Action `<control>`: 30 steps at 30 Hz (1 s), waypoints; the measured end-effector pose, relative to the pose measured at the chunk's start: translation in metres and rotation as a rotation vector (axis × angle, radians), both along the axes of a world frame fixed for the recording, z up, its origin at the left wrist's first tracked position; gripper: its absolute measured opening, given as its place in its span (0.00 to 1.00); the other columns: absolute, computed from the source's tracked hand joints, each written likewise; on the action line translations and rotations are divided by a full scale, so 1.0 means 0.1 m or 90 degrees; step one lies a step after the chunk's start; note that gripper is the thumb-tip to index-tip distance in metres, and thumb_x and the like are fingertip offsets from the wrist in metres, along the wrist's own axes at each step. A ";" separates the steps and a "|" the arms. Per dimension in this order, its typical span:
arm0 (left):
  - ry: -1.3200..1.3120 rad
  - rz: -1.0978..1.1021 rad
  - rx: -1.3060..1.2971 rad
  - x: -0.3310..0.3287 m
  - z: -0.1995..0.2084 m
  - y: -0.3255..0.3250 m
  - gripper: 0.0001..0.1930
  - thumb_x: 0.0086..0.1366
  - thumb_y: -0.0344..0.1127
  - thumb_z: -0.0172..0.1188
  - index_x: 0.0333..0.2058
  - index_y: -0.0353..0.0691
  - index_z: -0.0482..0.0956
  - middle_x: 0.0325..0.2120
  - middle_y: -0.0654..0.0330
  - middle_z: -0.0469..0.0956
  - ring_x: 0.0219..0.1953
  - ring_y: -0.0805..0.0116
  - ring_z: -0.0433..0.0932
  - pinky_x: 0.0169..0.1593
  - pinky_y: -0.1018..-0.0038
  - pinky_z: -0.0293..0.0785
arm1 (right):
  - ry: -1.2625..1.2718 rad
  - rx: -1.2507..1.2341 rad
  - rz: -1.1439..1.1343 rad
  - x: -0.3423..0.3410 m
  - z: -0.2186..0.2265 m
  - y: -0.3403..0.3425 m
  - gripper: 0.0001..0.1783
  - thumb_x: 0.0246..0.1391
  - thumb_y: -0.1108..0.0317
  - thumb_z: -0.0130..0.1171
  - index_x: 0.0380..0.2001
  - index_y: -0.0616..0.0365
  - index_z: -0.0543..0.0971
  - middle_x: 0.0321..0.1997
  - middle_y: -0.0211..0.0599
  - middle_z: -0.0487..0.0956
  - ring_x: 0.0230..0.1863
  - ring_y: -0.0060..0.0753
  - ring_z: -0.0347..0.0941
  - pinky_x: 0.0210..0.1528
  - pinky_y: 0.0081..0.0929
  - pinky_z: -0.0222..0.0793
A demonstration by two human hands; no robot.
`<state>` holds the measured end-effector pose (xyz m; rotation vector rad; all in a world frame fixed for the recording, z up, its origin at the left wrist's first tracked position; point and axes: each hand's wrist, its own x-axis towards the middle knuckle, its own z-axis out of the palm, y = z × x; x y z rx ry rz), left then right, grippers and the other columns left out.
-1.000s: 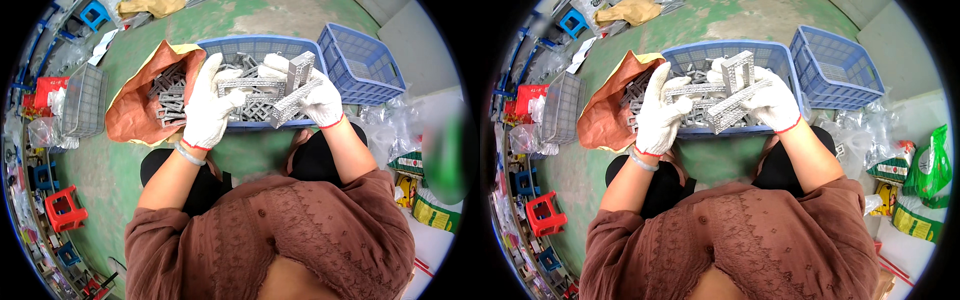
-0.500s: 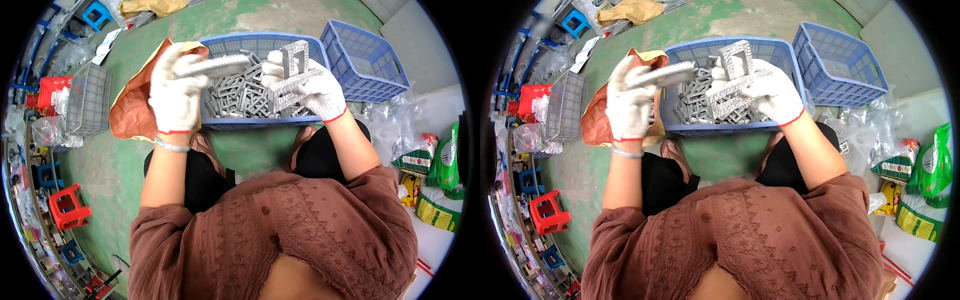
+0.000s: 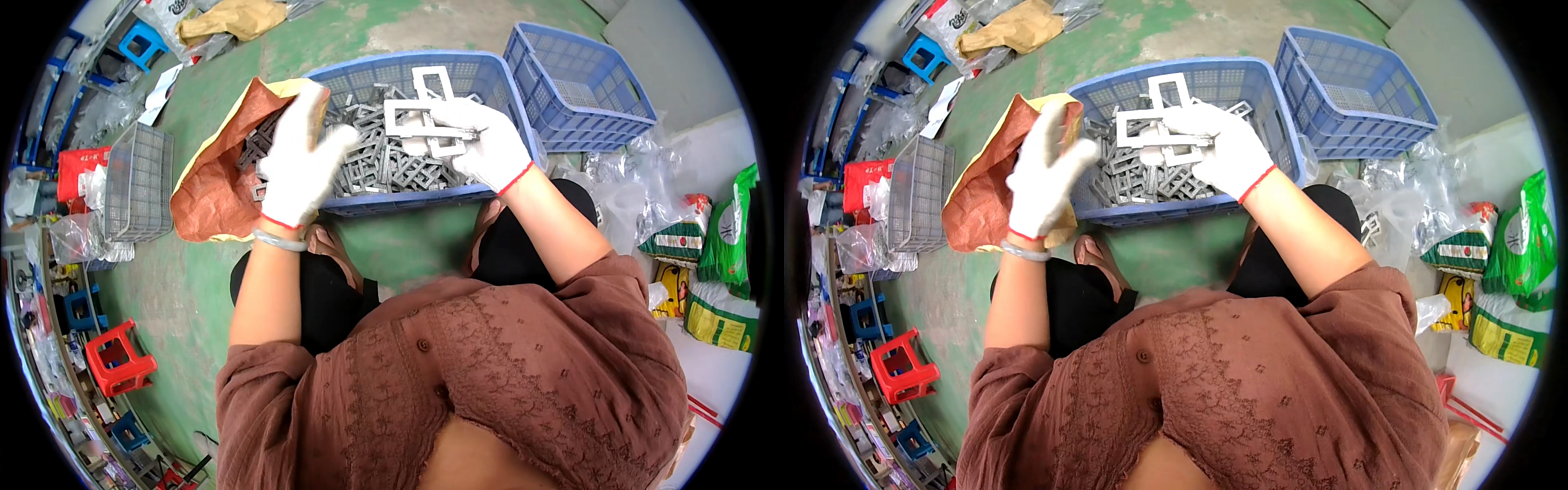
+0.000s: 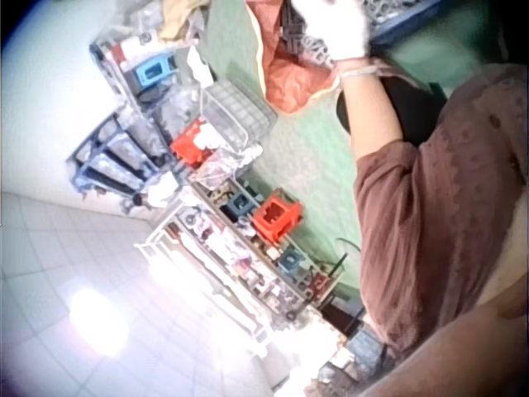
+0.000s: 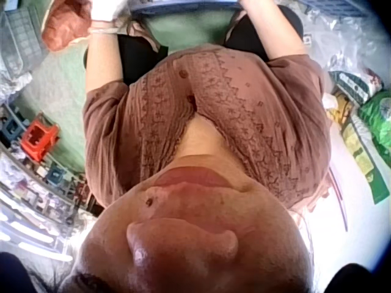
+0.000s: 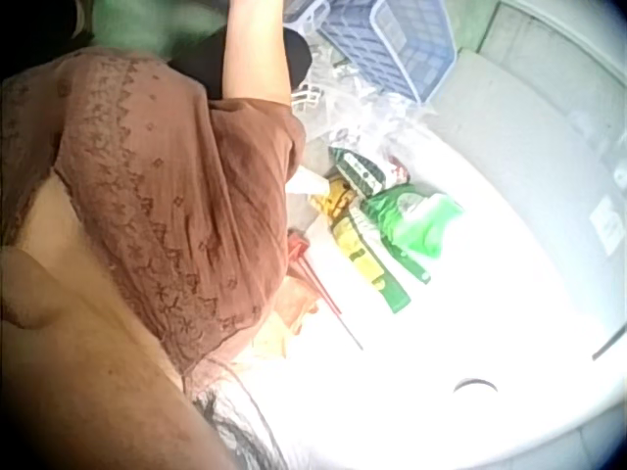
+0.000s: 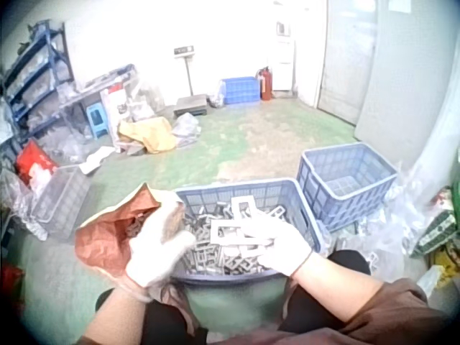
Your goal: The person sits on a low stool and repeatedly picks up small rectangular metal frames from a blue crate, inspects them by turning them over, and places them into a large fabric bag. The person handles the parts one at a time with gloved hands.
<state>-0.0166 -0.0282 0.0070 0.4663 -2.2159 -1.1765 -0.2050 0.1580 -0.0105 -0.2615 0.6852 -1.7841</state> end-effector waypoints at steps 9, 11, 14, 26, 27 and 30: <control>0.027 -0.156 -0.147 -0.09 -0.05 0.29 0.25 0.57 0.23 0.66 0.56 0.37 0.78 0.54 0.50 0.77 0.56 0.61 0.76 0.58 0.70 0.74 | -0.058 -0.004 0.028 0.18 0.16 0.01 0.17 0.64 0.64 0.56 0.49 0.66 0.77 0.48 0.49 0.80 0.48 0.46 0.80 0.46 0.45 0.82; 0.044 -0.153 -0.130 -0.08 -0.08 0.30 0.24 0.59 0.22 0.64 0.56 0.37 0.78 0.54 0.51 0.77 0.55 0.61 0.77 0.58 0.71 0.74 | -0.058 -0.026 0.044 0.18 0.20 0.00 0.18 0.65 0.62 0.56 0.49 0.65 0.78 0.49 0.49 0.80 0.48 0.46 0.79 0.47 0.46 0.81; 0.056 -0.171 -0.102 -0.09 -0.10 0.28 0.23 0.61 0.21 0.61 0.56 0.34 0.77 0.54 0.52 0.77 0.53 0.62 0.78 0.56 0.71 0.75 | -0.096 -0.049 0.039 0.19 0.20 0.00 0.22 0.65 0.54 0.56 0.50 0.65 0.78 0.49 0.48 0.81 0.48 0.44 0.79 0.48 0.46 0.81; 0.036 -0.192 0.424 -0.02 0.02 0.31 0.20 0.71 0.28 0.54 0.59 0.28 0.71 0.51 0.54 0.80 0.46 0.70 0.81 0.52 0.74 0.77 | -0.054 0.045 0.050 0.22 0.24 -0.02 0.42 0.60 0.31 0.51 0.46 0.69 0.79 0.42 0.51 0.81 0.42 0.41 0.80 0.44 0.38 0.81; 0.039 -0.194 0.433 -0.02 0.02 0.31 0.20 0.71 0.29 0.55 0.59 0.28 0.71 0.50 0.54 0.80 0.46 0.70 0.81 0.52 0.74 0.77 | -0.042 0.050 0.052 0.22 0.25 -0.02 0.42 0.59 0.31 0.51 0.46 0.69 0.79 0.41 0.50 0.81 0.41 0.41 0.80 0.43 0.37 0.81; 0.021 -0.180 0.426 0.00 0.04 0.30 0.21 0.71 0.30 0.55 0.60 0.29 0.71 0.50 0.54 0.80 0.46 0.71 0.81 0.51 0.76 0.77 | -0.018 0.031 0.040 0.21 0.22 -0.02 0.40 0.60 0.33 0.53 0.44 0.68 0.80 0.39 0.49 0.81 0.39 0.39 0.80 0.42 0.36 0.82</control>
